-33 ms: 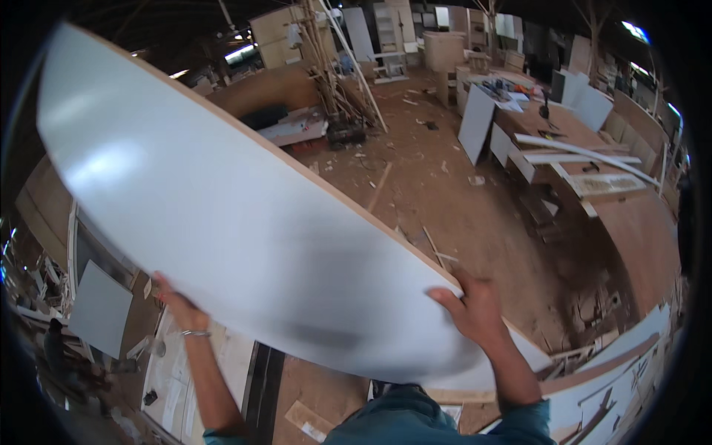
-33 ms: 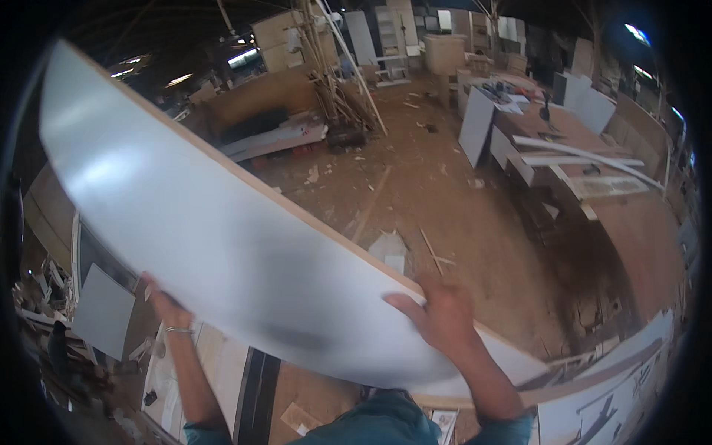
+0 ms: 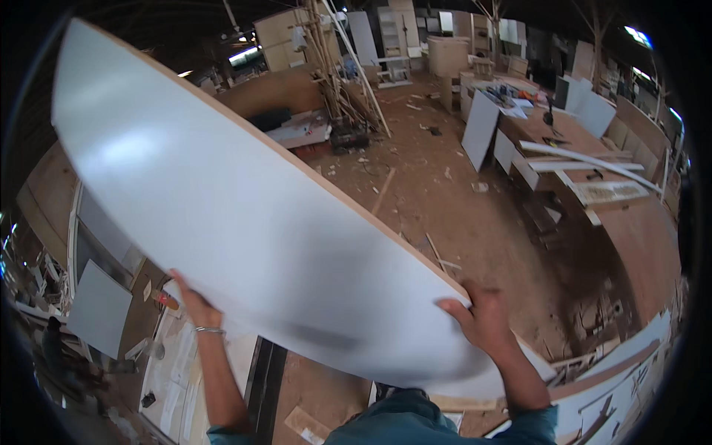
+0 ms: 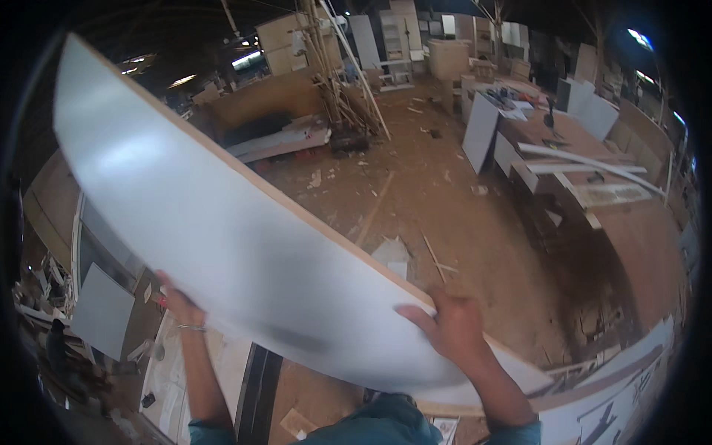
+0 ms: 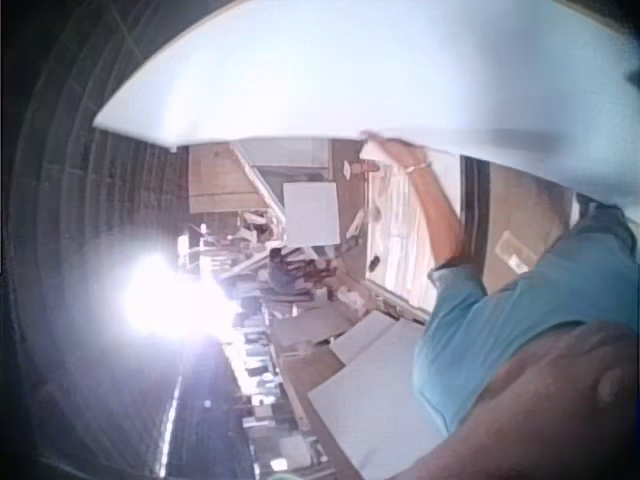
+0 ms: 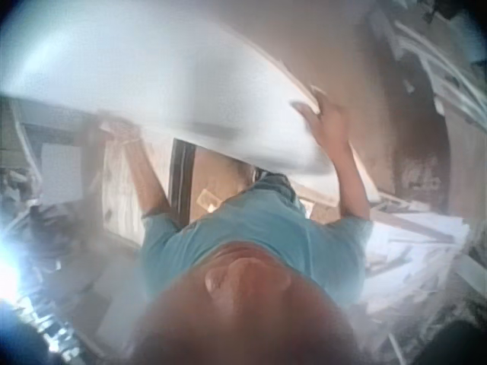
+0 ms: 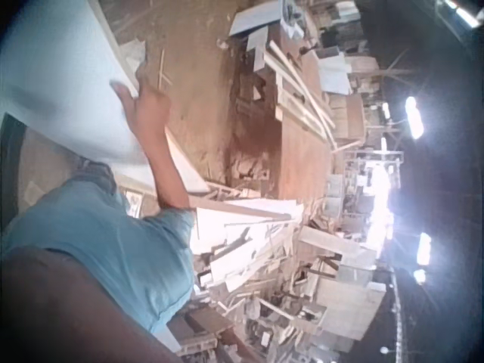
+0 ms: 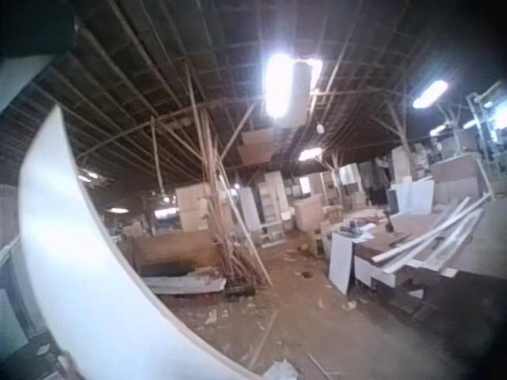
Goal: The person measures and marks a white board with a tape measure and marker, then cuts it on a table saw. They repeat the process with another board and move the cut pieces to a nearby pile.
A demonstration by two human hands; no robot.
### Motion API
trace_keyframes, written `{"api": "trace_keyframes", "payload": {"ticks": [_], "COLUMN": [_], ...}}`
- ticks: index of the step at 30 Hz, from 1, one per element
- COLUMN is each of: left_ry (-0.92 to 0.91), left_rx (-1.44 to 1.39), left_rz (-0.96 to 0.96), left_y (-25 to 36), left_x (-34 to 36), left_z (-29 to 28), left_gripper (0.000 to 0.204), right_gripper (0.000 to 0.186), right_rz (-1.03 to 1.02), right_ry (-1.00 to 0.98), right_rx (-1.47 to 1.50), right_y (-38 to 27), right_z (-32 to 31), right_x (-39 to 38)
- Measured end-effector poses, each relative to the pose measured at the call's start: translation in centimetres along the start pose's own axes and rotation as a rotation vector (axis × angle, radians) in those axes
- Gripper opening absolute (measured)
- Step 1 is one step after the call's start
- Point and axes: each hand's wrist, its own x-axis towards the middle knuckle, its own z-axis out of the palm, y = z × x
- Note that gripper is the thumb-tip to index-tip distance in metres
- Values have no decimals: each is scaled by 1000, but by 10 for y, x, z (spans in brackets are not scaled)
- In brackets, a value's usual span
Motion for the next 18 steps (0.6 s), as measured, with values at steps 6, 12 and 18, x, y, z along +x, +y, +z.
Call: {"api": "trace_keyframes", "payload": {"ticks": [6, 12, 18], "left_ry": [-89, -31, 14], "left_rx": [-86, 29, -200], "left_rz": [-335, -443, -538], "left_y": [-298, -471, -627], "left_x": [192, 343, 408], "left_z": [53, 86, 173], "left_gripper": [91, 91, 85], "right_gripper": [48, 33, 34], "right_rz": [116, -105, -291], "right_ry": [-177, -185, -342], "right_rx": [-327, -187, -88], "right_y": [65, 92, 116], "right_z": [35, 60, 110], "right_x": [105, 230, 339]}}
